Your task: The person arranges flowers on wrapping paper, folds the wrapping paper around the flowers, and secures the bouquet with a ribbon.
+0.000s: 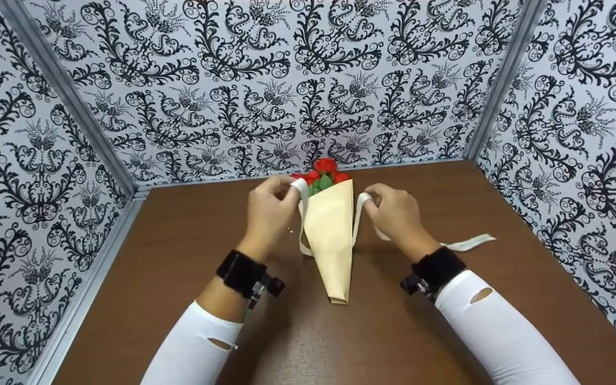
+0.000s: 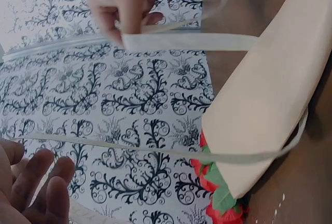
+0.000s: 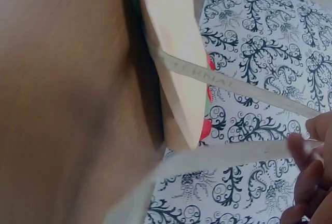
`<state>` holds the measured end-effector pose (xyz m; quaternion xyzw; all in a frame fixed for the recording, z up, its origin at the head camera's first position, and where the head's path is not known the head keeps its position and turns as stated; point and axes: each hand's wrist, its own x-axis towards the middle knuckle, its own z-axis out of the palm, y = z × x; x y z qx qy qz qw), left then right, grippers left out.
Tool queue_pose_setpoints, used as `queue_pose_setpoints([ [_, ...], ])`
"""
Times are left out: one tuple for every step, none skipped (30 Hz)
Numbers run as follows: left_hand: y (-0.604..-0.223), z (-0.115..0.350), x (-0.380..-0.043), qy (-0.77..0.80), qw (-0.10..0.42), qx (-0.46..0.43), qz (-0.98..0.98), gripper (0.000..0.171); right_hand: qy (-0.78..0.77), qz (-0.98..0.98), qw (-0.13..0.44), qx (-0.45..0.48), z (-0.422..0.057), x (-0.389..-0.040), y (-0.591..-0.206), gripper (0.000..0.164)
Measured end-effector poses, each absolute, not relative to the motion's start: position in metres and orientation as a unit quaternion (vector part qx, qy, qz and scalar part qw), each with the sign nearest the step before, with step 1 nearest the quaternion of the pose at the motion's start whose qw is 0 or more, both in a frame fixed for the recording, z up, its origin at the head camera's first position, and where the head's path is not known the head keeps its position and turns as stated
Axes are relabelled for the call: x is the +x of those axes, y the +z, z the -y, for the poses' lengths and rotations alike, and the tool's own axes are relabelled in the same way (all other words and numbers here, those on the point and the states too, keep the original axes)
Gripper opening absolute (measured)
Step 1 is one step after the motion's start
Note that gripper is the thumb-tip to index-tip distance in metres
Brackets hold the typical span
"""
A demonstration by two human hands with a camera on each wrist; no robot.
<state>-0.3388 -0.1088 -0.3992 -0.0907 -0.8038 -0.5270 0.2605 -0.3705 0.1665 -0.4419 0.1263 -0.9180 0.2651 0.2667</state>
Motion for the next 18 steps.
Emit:
queue_pose_setpoints([
  [-0.400,0.105,-0.339,-0.526,0.249,-0.094,0.808,0.010,0.281,0.915,0.261,0.124,-0.164,-0.371,-0.441,0.022],
  [-0.401,0.102,-0.339,-0.523,0.240,-0.098,0.812,0.010,0.301,0.910,0.255,0.125,-0.161,-0.371,-0.441,0.022],
  [-0.402,0.098,-0.340,-0.521,0.230,-0.102,0.816,0.010,0.326,0.904,0.246,0.128,-0.158,-0.372,-0.441,0.022],
  [-0.403,0.095,-0.340,-0.519,0.220,-0.106,0.819,0.011,0.351,0.896,0.238,0.133,-0.155,-0.373,-0.441,0.022],
  [-0.404,0.092,-0.341,-0.515,0.213,-0.109,0.823,0.011,0.381,0.885,0.228,0.139,-0.151,-0.374,-0.441,0.022],
  [-0.404,0.089,-0.342,-0.510,0.207,-0.111,0.827,0.012,0.415,0.872,0.214,0.146,-0.148,-0.375,-0.441,0.022],
  [-0.405,0.087,-0.343,-0.504,0.202,-0.113,0.832,0.012,0.444,0.860,0.201,0.153,-0.145,-0.376,-0.441,0.022],
  [-0.405,0.084,-0.344,-0.498,0.198,-0.116,0.836,0.013,0.471,0.847,0.185,0.161,-0.141,-0.377,-0.440,0.023],
  [-0.406,0.082,-0.345,-0.494,0.192,-0.119,0.840,0.014,0.497,0.834,0.170,0.167,-0.138,-0.378,-0.440,0.024],
  [-0.407,0.080,-0.346,-0.487,0.185,-0.122,0.845,0.015,0.520,0.823,0.156,0.170,-0.135,-0.378,-0.440,0.025],
  [-0.407,0.078,-0.348,-0.482,0.178,-0.127,0.848,0.015,0.541,0.812,0.139,0.170,-0.132,-0.379,-0.439,0.026],
  [-0.408,0.076,-0.349,-0.479,0.171,-0.130,0.851,0.016,0.558,0.803,0.124,0.170,-0.129,-0.379,-0.439,0.027],
  [-0.409,0.074,-0.349,-0.476,0.162,-0.135,0.854,0.017,0.570,0.796,0.112,0.170,-0.127,-0.380,-0.438,0.029],
  [-0.409,0.072,-0.350,-0.474,0.156,-0.142,0.855,0.019,0.583,0.788,0.102,0.169,-0.124,-0.380,-0.438,0.031],
  [-0.410,0.071,-0.350,-0.472,0.150,-0.147,0.856,0.020,0.592,0.783,0.094,0.167,-0.122,-0.380,-0.437,0.032],
  [-0.410,0.070,-0.351,-0.468,0.146,-0.149,0.859,0.021,0.600,0.777,0.086,0.166,-0.121,-0.380,-0.437,0.034],
  [-0.410,0.069,-0.351,-0.466,0.143,-0.151,0.860,0.022,0.606,0.774,0.082,0.167,-0.119,-0.380,-0.436,0.035],
  [-0.410,0.068,-0.351,-0.464,0.140,-0.149,0.862,0.024,0.610,0.770,0.079,0.167,-0.118,-0.381,-0.436,0.035],
])
